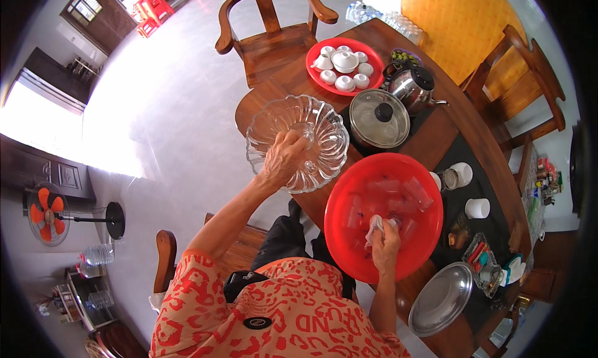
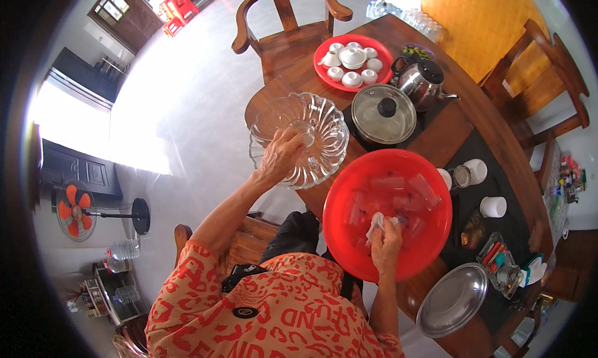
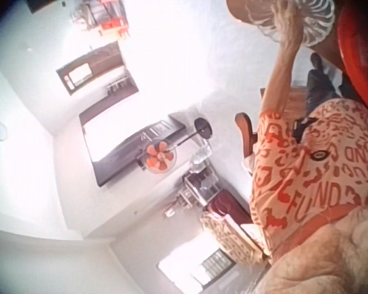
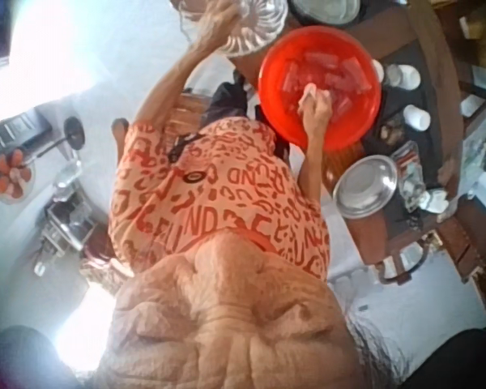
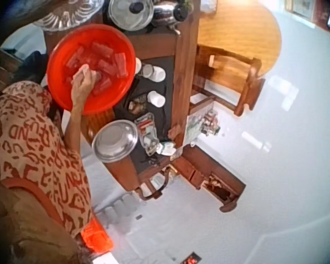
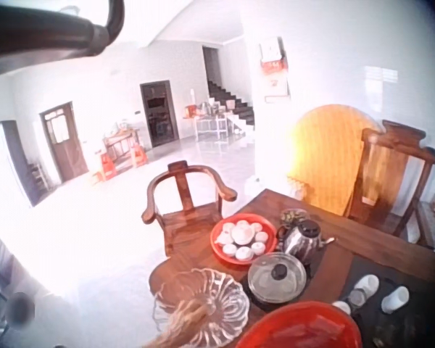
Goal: The person dries small clear glasses and a glass bowl using a white cloth. They pick up each glass from a red plastic basin, wipe it thoroughly, and place it into a metal tray. The person also wipes the glass bowl and places it on the table.
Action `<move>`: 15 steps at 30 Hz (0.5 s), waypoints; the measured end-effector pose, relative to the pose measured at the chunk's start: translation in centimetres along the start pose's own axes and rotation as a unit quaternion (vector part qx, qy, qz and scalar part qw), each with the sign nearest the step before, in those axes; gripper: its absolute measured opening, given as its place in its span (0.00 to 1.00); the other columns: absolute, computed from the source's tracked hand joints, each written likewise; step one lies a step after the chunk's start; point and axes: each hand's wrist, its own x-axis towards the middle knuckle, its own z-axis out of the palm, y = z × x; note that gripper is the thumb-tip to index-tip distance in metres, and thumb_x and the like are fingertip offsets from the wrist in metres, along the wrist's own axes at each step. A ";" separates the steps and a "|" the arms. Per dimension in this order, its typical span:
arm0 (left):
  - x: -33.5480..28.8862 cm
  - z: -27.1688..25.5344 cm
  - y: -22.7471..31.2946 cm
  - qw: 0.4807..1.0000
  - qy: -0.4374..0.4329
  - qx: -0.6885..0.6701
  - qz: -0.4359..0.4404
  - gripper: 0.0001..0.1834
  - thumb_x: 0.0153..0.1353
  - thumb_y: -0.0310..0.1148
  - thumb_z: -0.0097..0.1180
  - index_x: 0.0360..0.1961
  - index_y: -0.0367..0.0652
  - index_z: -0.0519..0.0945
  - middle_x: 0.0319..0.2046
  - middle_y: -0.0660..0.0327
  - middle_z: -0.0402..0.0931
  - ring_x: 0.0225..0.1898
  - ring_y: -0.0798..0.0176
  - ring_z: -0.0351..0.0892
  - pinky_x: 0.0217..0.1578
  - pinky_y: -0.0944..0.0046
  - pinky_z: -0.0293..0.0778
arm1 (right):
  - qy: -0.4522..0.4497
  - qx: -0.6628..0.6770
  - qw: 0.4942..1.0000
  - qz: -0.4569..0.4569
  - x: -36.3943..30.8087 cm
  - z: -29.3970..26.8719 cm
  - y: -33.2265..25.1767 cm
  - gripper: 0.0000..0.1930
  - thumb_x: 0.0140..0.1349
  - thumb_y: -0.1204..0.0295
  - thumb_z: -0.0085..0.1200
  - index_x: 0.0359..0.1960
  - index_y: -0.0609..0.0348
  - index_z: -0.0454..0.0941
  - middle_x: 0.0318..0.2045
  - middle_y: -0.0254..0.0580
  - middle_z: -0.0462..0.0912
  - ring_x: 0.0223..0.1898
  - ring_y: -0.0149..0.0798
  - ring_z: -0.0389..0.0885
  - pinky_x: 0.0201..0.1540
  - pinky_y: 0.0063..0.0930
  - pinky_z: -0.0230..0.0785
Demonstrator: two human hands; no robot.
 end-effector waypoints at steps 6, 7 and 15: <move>0.6 1.0 -1.1 1.000 -0.007 0.008 0.024 0.11 0.45 0.26 0.59 0.32 0.42 0.73 0.37 0.56 0.70 0.40 0.49 0.71 0.40 0.55 0.71 | 0.018 -0.080 0.996 -0.017 0.0 -0.1 0.8 0.11 0.59 0.80 0.46 0.43 0.71 0.74 0.37 0.53 0.72 0.37 0.49 0.74 0.38 0.37 0.69; 0.7 1.3 -1.2 0.999 -0.003 0.016 0.028 0.11 0.45 0.26 0.59 0.32 0.42 0.73 0.37 0.56 0.70 0.40 0.49 0.70 0.41 0.55 0.71 | 0.021 -0.092 0.995 -0.022 0.0 0.0 0.9 0.11 0.58 0.80 0.46 0.42 0.71 0.74 0.37 0.54 0.72 0.37 0.50 0.74 0.39 0.38 0.69; 0.3 1.3 -2.0 1.000 -0.029 -0.007 0.003 0.12 0.51 0.26 0.59 0.39 0.43 0.76 0.46 0.55 0.71 0.45 0.49 0.74 0.42 0.53 0.73 | 0.125 -0.269 0.949 -0.107 1.3 1.5 1.0 0.15 0.54 0.78 0.54 0.45 0.64 0.72 0.40 0.56 0.70 0.42 0.57 0.70 0.44 0.45 0.66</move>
